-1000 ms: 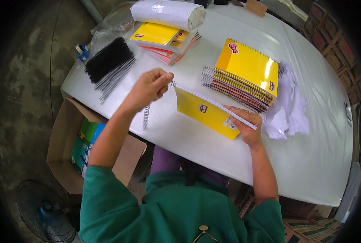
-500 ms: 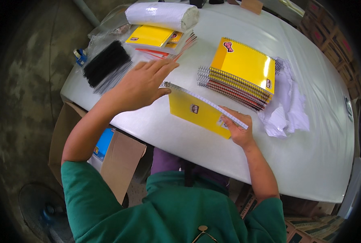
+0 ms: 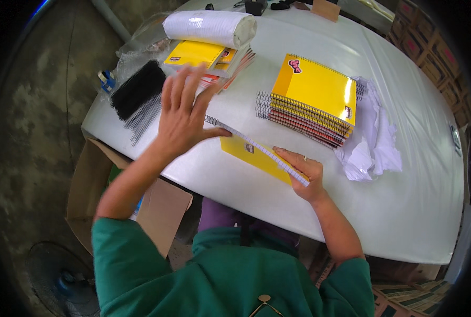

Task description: The person threads plastic spiral bindings through the pre-punched holes of several notebooks by hand, one at a time, and crimps the ends to secure them.

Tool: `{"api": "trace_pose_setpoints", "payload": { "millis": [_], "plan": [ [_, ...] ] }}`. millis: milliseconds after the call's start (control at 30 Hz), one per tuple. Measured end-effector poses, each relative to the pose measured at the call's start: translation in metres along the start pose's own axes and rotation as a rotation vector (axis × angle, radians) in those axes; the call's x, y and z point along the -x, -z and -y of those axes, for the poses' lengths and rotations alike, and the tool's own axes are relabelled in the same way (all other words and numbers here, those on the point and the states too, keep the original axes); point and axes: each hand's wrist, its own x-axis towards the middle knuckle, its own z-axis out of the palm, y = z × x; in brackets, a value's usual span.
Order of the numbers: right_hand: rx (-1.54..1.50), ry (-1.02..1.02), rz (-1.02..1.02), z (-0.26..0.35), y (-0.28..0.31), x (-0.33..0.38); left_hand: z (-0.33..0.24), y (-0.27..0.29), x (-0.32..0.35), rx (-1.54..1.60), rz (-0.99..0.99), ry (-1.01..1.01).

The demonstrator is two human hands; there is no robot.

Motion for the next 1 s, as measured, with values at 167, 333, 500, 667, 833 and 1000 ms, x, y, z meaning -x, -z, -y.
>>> {"api": "trace_pose_setpoints", "payload": {
  "millis": [167, 333, 500, 667, 833, 1000],
  "plan": [
    [0.095, 0.069, 0.034, 0.004, -0.006, 0.007, -0.015, -0.066, 0.087, -0.088, -0.083, -0.234],
    [0.095, 0.186, 0.042, 0.013, -0.013, 0.005, 0.014, -0.045, 0.037, 0.110, -0.594, 0.041],
    [0.089, 0.127, 0.057, 0.007, -0.006, 0.007, -0.039, -0.075, 0.103, 0.019, -0.206, -0.319],
    [0.074, 0.218, 0.095, 0.018, -0.013, 0.007, -0.013, -0.067, 0.088, 0.109, -0.349, 0.057],
    [0.050, 0.183, 0.118, 0.014, -0.012, 0.006, -0.032, -0.096, 0.126, 0.039, -0.416, -0.194],
    [0.051, 0.212, 0.097, 0.017, -0.012, 0.010, -0.020, -0.097, 0.084, 0.274, -0.543, -0.011]
  ]
}}
